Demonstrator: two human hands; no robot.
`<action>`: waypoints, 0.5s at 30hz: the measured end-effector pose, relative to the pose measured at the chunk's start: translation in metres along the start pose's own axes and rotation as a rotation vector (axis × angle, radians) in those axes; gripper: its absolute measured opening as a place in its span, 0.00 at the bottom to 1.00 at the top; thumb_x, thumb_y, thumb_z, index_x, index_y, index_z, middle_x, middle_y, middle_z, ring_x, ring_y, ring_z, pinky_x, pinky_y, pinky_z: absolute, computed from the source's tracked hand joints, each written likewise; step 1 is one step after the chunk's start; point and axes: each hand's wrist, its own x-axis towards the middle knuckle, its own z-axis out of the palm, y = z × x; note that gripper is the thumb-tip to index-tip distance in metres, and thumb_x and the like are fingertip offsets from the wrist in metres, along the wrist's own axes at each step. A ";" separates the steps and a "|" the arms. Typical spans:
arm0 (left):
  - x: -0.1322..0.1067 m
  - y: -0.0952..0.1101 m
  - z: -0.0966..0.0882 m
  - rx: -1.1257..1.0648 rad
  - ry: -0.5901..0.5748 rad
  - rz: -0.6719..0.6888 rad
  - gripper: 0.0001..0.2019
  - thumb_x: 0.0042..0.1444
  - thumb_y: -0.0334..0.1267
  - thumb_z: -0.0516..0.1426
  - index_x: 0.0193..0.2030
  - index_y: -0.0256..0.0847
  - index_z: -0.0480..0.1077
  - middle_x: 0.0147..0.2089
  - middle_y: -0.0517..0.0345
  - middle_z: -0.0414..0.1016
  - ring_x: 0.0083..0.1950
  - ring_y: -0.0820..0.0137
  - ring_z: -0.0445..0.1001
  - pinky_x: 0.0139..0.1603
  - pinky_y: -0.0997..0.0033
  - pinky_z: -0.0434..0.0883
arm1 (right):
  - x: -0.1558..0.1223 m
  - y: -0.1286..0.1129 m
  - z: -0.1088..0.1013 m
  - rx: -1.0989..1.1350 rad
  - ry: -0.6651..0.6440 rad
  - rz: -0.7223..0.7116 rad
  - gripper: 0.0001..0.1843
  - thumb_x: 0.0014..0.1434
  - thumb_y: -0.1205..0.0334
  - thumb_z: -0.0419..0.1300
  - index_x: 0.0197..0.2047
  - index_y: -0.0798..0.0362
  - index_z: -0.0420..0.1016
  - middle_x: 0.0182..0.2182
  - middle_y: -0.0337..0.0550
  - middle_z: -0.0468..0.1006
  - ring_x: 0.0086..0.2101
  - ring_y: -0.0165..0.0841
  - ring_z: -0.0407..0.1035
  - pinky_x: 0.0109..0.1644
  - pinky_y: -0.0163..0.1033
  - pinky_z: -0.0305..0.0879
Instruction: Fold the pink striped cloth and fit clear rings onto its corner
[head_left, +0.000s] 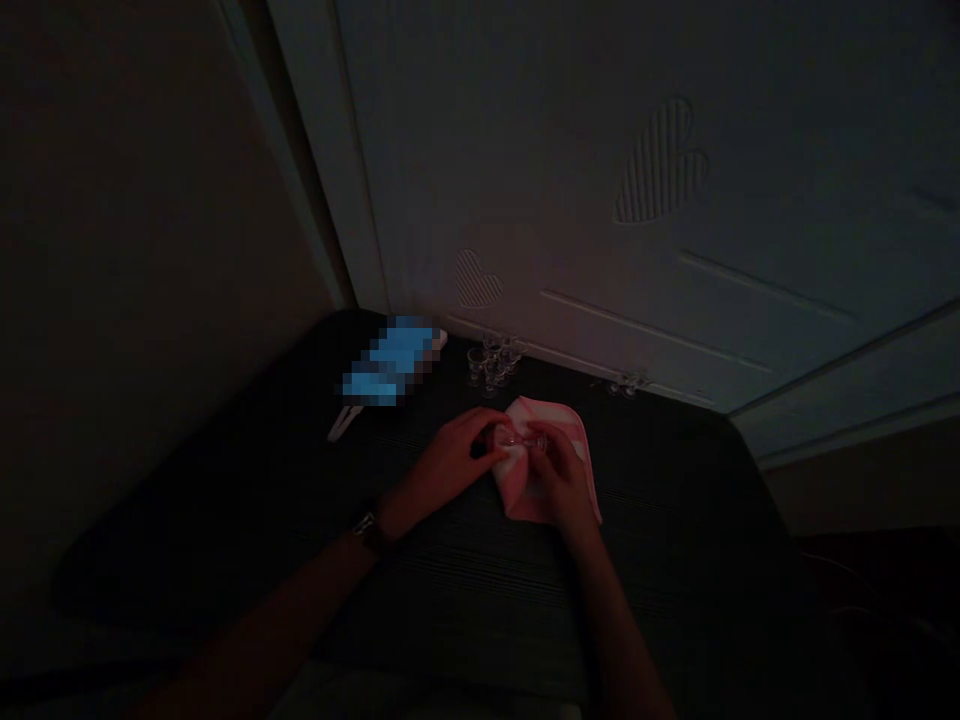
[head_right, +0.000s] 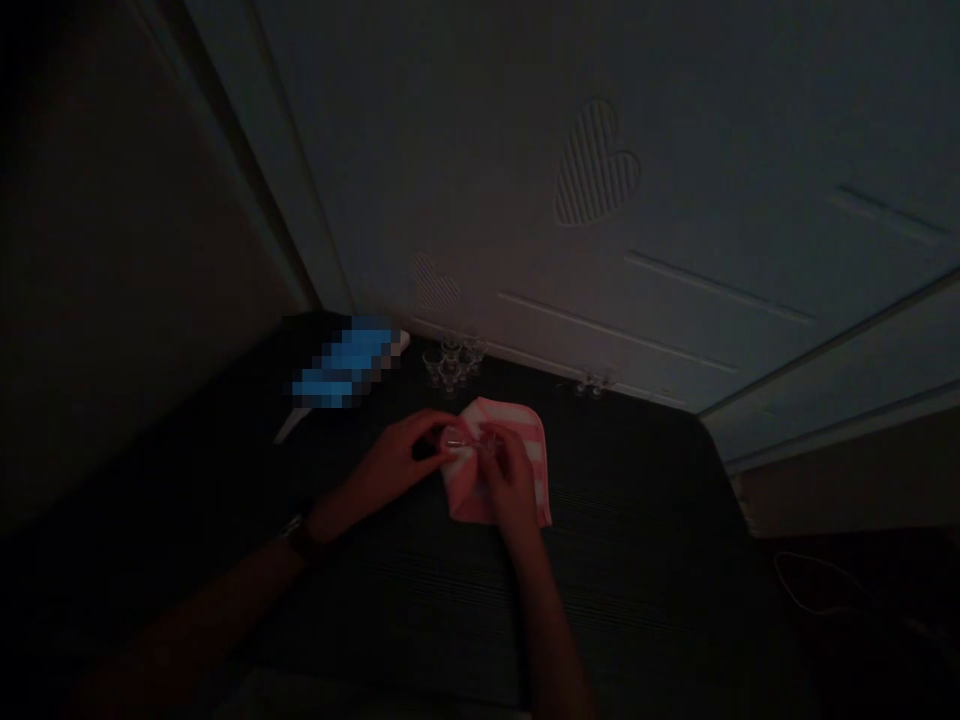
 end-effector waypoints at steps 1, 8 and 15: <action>0.000 0.001 0.000 -0.008 0.019 -0.010 0.16 0.50 0.37 0.59 0.46 0.43 0.66 0.43 0.60 0.71 0.39 0.71 0.70 0.42 0.70 0.68 | 0.000 0.000 0.000 -0.003 0.006 0.003 0.15 0.57 0.60 0.53 0.48 0.48 0.67 0.46 0.41 0.70 0.45 0.35 0.65 0.48 0.40 0.61; 0.002 0.002 -0.006 -0.057 0.106 -0.031 0.13 0.50 0.29 0.55 0.43 0.42 0.67 0.44 0.60 0.72 0.45 0.70 0.70 0.48 0.68 0.67 | 0.001 -0.008 0.001 -0.047 0.051 0.020 0.08 0.58 0.58 0.52 0.37 0.51 0.70 0.35 0.39 0.72 0.37 0.32 0.66 0.42 0.36 0.61; 0.001 -0.001 -0.005 -0.082 0.111 -0.061 0.15 0.49 0.27 0.53 0.44 0.42 0.68 0.42 0.60 0.72 0.43 0.71 0.71 0.46 0.70 0.69 | -0.001 -0.008 0.002 -0.016 0.049 0.049 0.09 0.57 0.57 0.53 0.34 0.51 0.69 0.32 0.38 0.72 0.35 0.32 0.66 0.40 0.36 0.60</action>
